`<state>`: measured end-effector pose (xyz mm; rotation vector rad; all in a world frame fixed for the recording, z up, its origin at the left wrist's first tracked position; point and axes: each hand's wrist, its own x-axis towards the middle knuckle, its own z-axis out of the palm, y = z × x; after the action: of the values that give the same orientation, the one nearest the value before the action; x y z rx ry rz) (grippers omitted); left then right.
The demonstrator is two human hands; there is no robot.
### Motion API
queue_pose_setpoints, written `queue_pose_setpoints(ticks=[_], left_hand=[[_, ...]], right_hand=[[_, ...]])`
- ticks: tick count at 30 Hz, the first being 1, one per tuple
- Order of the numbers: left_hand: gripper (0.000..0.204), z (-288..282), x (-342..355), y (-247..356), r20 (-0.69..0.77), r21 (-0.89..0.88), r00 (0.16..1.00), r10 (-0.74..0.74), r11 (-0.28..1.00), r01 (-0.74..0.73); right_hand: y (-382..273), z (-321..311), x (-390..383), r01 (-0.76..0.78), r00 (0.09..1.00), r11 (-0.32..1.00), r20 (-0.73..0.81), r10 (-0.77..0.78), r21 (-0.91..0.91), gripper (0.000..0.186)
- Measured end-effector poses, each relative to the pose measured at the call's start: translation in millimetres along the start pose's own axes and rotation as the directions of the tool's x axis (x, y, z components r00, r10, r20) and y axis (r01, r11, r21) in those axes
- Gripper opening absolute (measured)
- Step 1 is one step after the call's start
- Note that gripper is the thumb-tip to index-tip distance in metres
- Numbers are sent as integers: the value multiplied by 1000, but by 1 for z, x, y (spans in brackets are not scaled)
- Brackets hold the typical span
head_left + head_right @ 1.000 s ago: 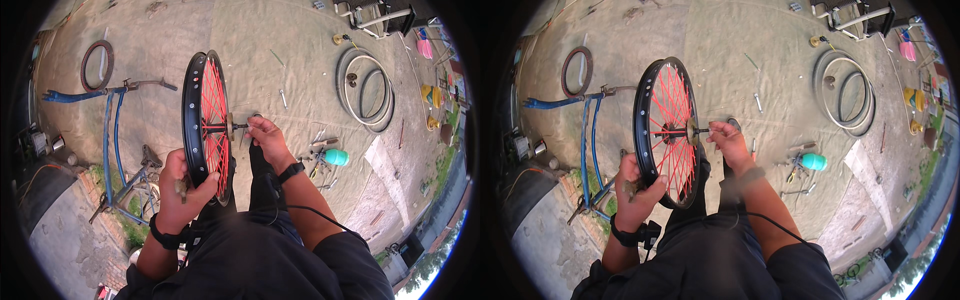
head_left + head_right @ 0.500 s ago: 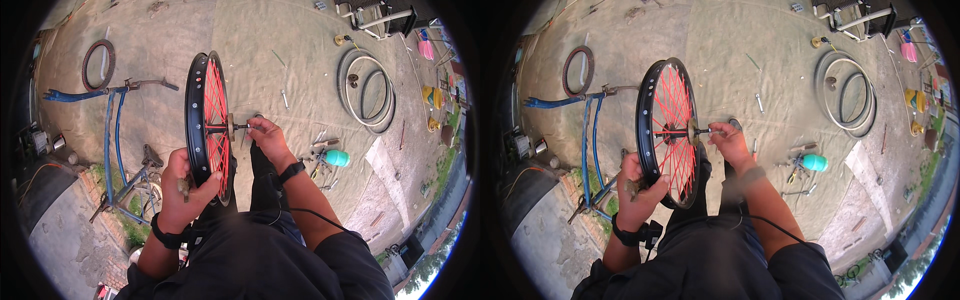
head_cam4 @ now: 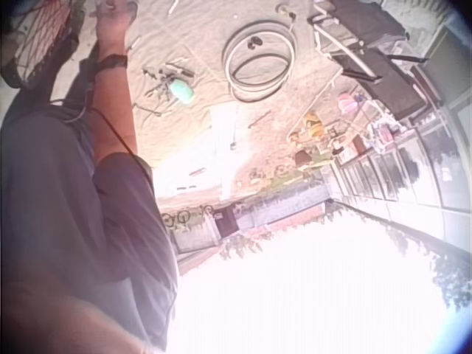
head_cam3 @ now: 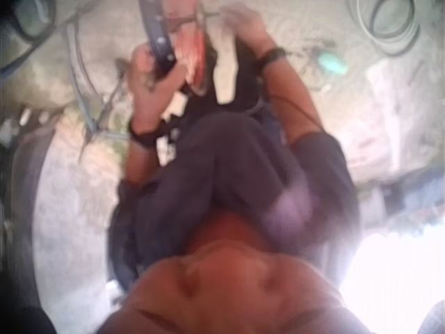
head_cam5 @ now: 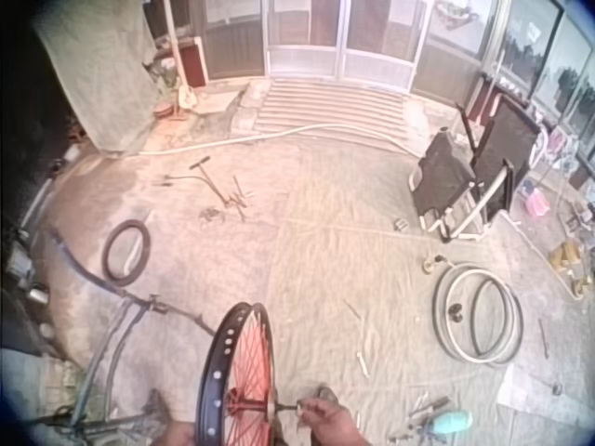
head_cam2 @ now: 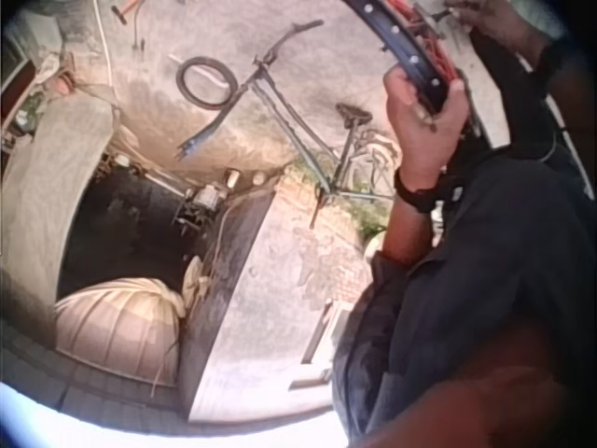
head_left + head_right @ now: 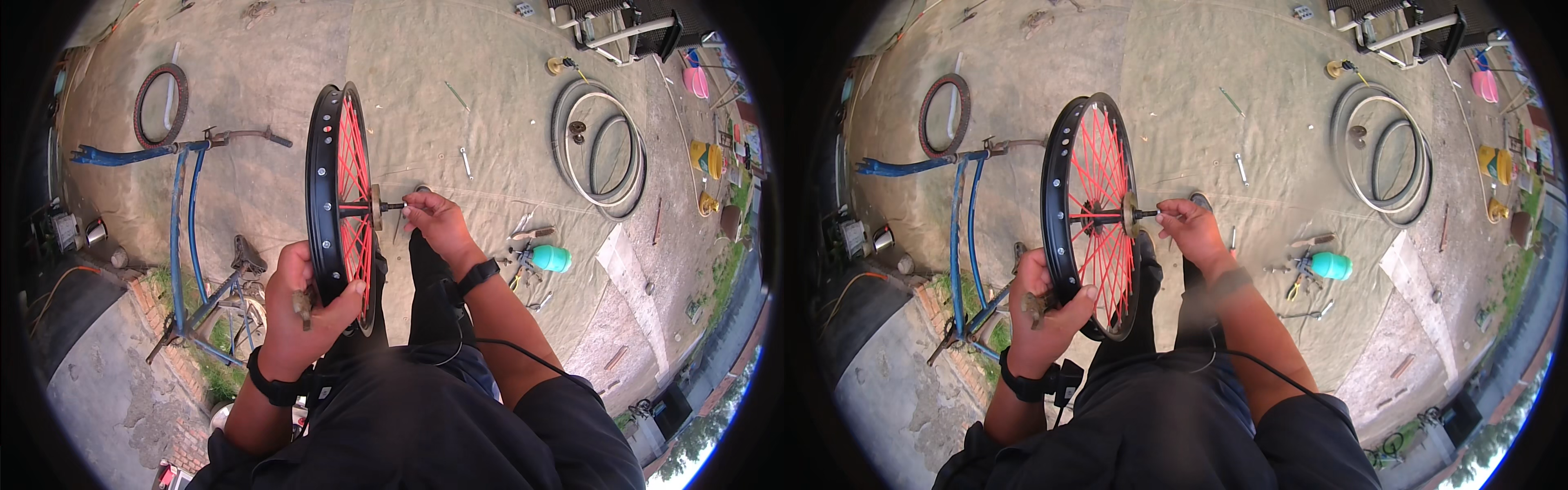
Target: The person uses a wrench to adjust the axle nuts on a bicycle wheel. They then retrieve a small stool and a tire, sit down, and fit a rim tape onto the wheel rim.
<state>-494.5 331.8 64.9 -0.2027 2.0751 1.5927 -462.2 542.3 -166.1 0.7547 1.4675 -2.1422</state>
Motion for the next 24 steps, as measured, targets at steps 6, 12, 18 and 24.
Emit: queue_pose_setpoints(ticks=[6, 12, 18, 24], left_hand=[[42, 0, 0, 1, -25, -29, 1000, -16, 999, 15], [42, 0, -1, 2, -35, -39, 999, -26, 999, 24], [42, 0, -1, 0, -50, -8, 998, -33, 999, 33], [42, 5, -1, 4, -68, -51, 997, -45, 998, 42]], right_hand=[[5, 1, 4, 73, 997, 997, 1, -73, -14, 22], [3, 0, 4, 98, 995, 995, 17, -98, -26, 22], [-9, 5, -3, 63, 998, 995, -8, -64, -81, 20], [-6, 3, -5, 118, 992, 987, -25, -121, -109, 20]])
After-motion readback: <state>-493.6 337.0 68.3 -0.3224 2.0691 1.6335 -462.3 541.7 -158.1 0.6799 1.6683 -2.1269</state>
